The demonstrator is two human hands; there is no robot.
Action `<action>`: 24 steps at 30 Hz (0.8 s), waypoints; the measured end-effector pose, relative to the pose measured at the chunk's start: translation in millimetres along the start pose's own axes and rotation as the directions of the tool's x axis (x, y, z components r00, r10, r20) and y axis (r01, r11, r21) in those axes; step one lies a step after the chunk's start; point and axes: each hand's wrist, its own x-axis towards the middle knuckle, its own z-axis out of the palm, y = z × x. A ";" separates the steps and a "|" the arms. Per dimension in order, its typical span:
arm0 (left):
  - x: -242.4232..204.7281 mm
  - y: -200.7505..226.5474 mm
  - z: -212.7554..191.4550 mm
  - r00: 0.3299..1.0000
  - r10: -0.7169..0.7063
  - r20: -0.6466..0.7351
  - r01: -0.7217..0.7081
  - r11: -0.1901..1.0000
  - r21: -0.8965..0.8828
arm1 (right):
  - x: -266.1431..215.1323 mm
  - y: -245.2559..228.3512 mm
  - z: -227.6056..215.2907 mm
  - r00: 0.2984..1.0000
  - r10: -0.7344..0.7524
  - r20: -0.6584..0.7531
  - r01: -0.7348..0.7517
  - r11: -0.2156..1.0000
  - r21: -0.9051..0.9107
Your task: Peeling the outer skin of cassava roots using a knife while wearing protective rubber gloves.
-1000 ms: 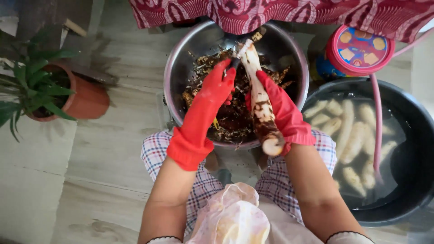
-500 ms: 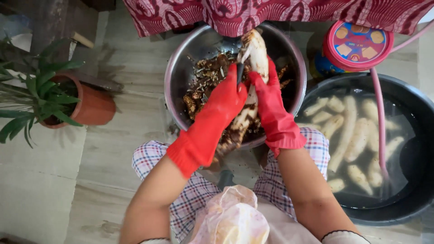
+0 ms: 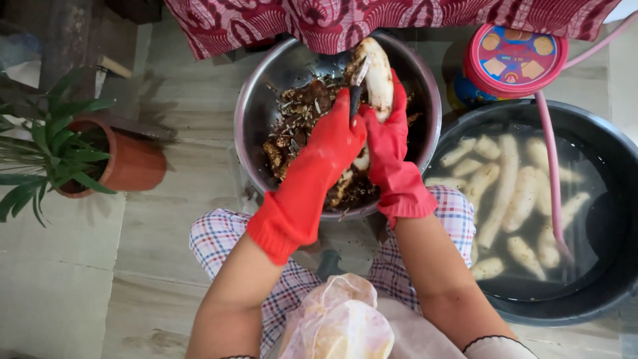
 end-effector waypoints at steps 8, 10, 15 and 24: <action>60.5 -2.8 17.4 0.996 -0.055 -0.076 0.039 0.979 -0.200 | -1.5 15.4 -3.3 0.949 -0.311 -0.050 0.312 0.950 -0.001; 55.5 -3.0 1.0 0.992 -0.094 -0.082 0.070 0.964 -0.257 | -11.0 6.4 2.8 0.949 -0.314 -0.024 0.315 0.947 0.070; -2.5 10.3 -21.9 0.997 -0.074 -0.035 0.069 0.990 -0.124 | -6.3 9.6 1.4 0.955 -0.291 -0.059 0.297 0.938 0.181; -2.8 -6.5 -24.3 0.992 -0.117 -0.041 0.108 0.979 -0.172 | -3.0 26.0 7.2 0.925 -0.375 -0.064 0.380 0.915 0.136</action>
